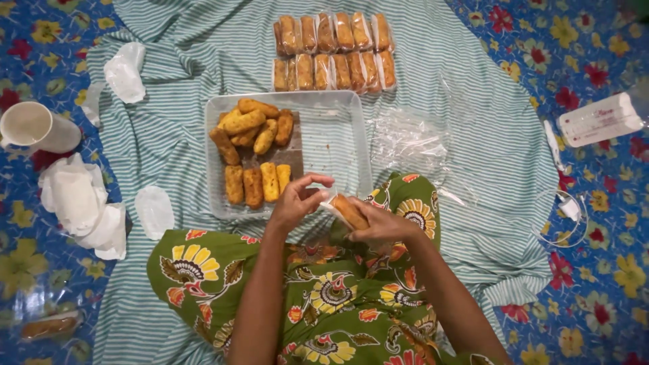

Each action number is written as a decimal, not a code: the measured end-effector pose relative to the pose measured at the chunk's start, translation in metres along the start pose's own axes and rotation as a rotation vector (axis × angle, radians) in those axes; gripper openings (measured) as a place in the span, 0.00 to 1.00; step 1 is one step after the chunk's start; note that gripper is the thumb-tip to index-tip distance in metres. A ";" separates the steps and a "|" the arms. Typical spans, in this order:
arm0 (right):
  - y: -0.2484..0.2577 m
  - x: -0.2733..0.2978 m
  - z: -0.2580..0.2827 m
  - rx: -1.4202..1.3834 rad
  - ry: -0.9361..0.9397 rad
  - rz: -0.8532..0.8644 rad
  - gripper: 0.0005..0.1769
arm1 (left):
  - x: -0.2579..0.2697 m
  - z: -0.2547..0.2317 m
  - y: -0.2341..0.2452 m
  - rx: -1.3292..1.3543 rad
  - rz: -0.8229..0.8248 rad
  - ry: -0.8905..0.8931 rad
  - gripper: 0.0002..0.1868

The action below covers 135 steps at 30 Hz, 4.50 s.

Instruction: Wrapping individual fried snacks in small paper sheets

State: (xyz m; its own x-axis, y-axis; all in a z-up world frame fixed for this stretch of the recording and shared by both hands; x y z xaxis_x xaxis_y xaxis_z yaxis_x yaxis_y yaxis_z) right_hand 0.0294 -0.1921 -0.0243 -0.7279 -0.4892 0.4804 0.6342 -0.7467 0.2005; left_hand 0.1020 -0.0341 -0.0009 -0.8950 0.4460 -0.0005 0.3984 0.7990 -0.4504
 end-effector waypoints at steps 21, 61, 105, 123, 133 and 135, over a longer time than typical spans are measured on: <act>-0.033 0.019 0.041 -0.211 0.015 0.184 0.43 | 0.015 -0.026 -0.011 -0.103 0.136 -0.188 0.12; -0.012 -0.002 0.002 -0.521 -0.010 -0.146 0.42 | -0.006 0.042 0.012 -0.038 -0.049 -0.036 0.10; 0.049 -0.044 -0.049 -1.292 0.353 -0.177 0.38 | 0.013 0.011 0.027 -0.765 -0.361 -0.211 0.07; 0.058 -0.052 -0.069 -1.366 0.479 -0.110 0.43 | -0.002 0.021 0.011 -1.075 -0.229 -0.254 0.25; 0.057 -0.047 -0.063 -1.372 0.511 -0.125 0.40 | -0.005 0.052 0.030 -1.111 -0.248 -0.326 0.19; 0.057 -0.047 -0.064 -1.386 0.511 -0.128 0.39 | -0.010 0.083 0.046 -1.178 -0.249 -0.329 0.06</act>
State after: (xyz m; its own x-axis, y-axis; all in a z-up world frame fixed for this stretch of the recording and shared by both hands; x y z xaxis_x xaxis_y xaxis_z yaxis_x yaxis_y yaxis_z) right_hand 0.0828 -0.2403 -0.0898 -0.9553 -0.2711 0.1182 0.0264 -0.4763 -0.8789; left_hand 0.1124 -0.0356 -0.0961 -0.9119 0.2446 -0.3296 -0.0039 0.7979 0.6028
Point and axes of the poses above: each hand's wrist, its own x-axis away from the middle knuckle, its own y-axis out of the back of the hand, z = x × y, the point moved 10 cm from there along -x, towards the middle knuckle, and after that the axes turned 4 degrees about -y, right-handed, at the moved point
